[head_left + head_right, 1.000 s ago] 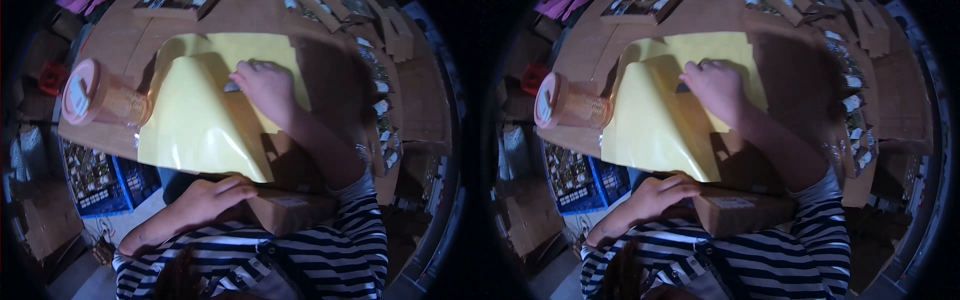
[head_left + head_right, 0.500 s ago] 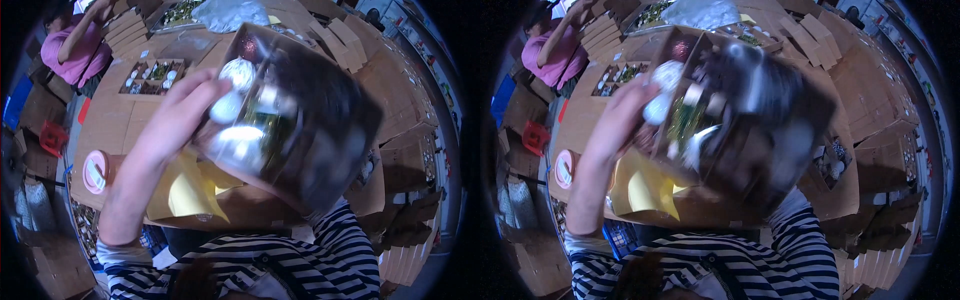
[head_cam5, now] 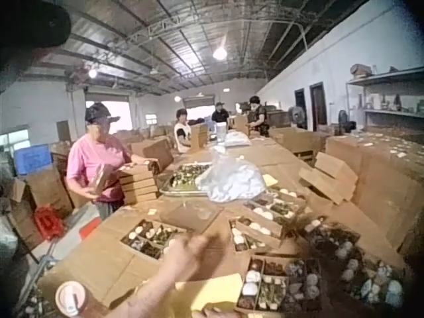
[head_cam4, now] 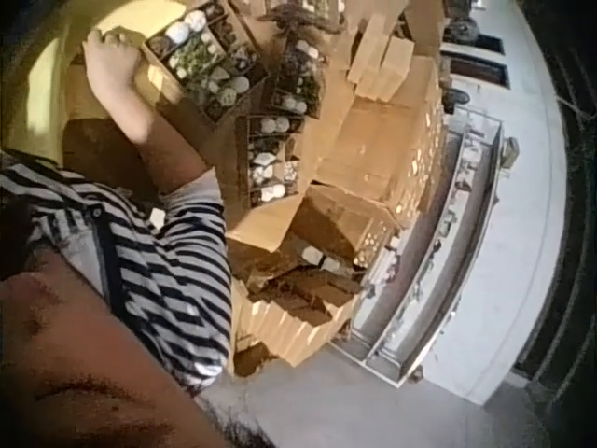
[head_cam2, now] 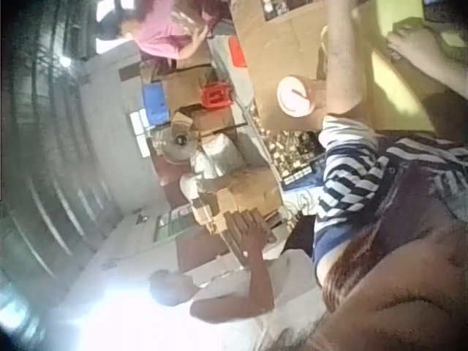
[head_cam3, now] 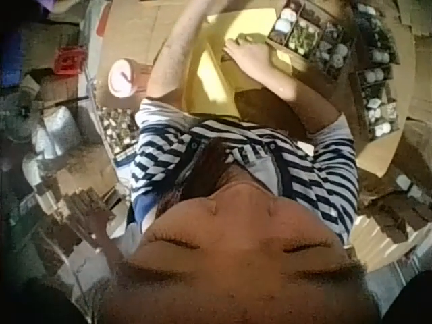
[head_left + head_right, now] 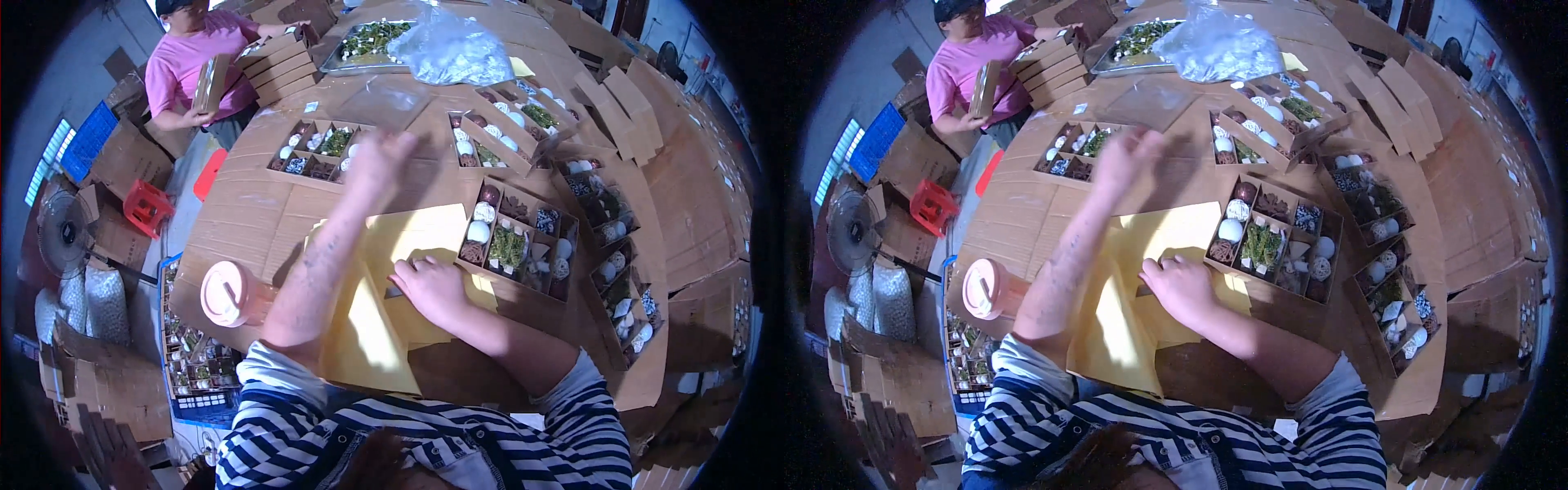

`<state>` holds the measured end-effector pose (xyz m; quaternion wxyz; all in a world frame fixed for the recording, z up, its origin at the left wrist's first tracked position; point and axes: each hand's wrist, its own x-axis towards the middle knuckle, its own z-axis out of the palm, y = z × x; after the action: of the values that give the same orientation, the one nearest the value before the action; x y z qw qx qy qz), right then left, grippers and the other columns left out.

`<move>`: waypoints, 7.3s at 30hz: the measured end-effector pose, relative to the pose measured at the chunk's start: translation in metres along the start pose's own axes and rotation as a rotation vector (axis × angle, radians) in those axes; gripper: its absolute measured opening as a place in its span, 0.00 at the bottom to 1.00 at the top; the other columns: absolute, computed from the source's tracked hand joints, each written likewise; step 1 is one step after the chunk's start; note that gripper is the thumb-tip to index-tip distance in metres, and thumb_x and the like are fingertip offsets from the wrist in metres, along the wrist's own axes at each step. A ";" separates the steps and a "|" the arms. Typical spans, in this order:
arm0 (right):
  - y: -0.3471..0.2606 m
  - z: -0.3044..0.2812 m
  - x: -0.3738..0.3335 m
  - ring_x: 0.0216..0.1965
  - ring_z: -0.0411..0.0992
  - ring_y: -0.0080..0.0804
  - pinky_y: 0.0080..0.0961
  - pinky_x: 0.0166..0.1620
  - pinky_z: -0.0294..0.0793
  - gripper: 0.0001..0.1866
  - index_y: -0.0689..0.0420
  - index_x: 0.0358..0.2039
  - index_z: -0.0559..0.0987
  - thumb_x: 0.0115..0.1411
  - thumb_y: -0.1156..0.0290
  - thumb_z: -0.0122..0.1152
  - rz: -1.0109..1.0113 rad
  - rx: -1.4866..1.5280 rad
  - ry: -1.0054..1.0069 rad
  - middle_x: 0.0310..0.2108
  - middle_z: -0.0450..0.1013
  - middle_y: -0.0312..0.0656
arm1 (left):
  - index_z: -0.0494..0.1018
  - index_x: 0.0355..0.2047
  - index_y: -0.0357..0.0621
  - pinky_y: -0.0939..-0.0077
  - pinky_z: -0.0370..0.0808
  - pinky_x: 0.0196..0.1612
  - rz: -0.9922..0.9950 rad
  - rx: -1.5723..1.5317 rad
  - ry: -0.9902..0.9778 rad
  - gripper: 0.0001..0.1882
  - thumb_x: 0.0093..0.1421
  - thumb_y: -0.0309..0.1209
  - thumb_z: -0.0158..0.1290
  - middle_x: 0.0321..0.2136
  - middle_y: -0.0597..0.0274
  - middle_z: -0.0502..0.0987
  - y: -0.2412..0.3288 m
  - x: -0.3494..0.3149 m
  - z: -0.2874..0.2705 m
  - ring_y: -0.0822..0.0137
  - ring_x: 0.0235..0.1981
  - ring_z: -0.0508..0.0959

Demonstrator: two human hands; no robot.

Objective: The person packages and labels decorative botanical craft kits by hand, placing decorative items and yellow paper into cardboard boxes and applying labels to the boxes.

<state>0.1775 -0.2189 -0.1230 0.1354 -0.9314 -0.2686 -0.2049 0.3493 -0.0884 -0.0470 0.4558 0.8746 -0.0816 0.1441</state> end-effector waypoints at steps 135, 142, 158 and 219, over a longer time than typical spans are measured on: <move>0.012 -0.026 -0.033 0.25 0.74 0.31 0.27 0.27 0.74 0.15 0.51 0.24 0.74 0.55 0.59 0.71 -0.085 0.115 0.124 0.18 0.70 0.36 | 0.82 0.40 0.46 0.64 0.74 0.46 0.124 0.258 -0.188 0.15 0.51 0.32 0.69 0.39 0.58 0.76 0.006 -0.251 -0.050 0.56 0.42 0.76; 0.011 -0.023 -0.032 0.24 0.73 0.31 0.27 0.26 0.74 0.15 0.51 0.23 0.75 0.53 0.59 0.72 -0.056 0.125 0.155 0.18 0.70 0.35 | 0.81 0.35 0.48 0.65 0.69 0.44 0.142 0.233 -0.160 0.12 0.51 0.34 0.68 0.37 0.63 0.75 0.000 -0.253 -0.049 0.59 0.38 0.75; 0.010 -0.022 -0.033 0.27 0.76 0.35 0.32 0.29 0.74 0.15 0.51 0.28 0.76 0.62 0.53 0.60 -0.056 0.009 0.112 0.20 0.74 0.38 | 0.78 0.31 0.46 0.74 0.72 0.38 -0.039 -0.402 -1.029 0.09 0.53 0.29 0.68 0.30 0.69 0.80 0.100 -0.266 -0.078 0.71 0.36 0.77; 0.008 -0.019 -0.034 0.29 0.76 0.31 0.27 0.31 0.76 0.14 0.49 0.26 0.75 0.61 0.54 0.63 -0.093 -0.090 0.083 0.24 0.74 0.34 | 0.72 0.60 0.52 0.67 0.77 0.42 0.399 -0.233 -0.661 0.31 0.54 0.33 0.63 0.48 0.61 0.79 0.012 -0.333 -0.141 0.61 0.44 0.81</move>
<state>0.1502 -0.2477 -0.1222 0.0945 -0.9138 -0.2963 -0.2613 0.0058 0.0246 -0.0696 0.4642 0.7832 -0.4078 -0.0697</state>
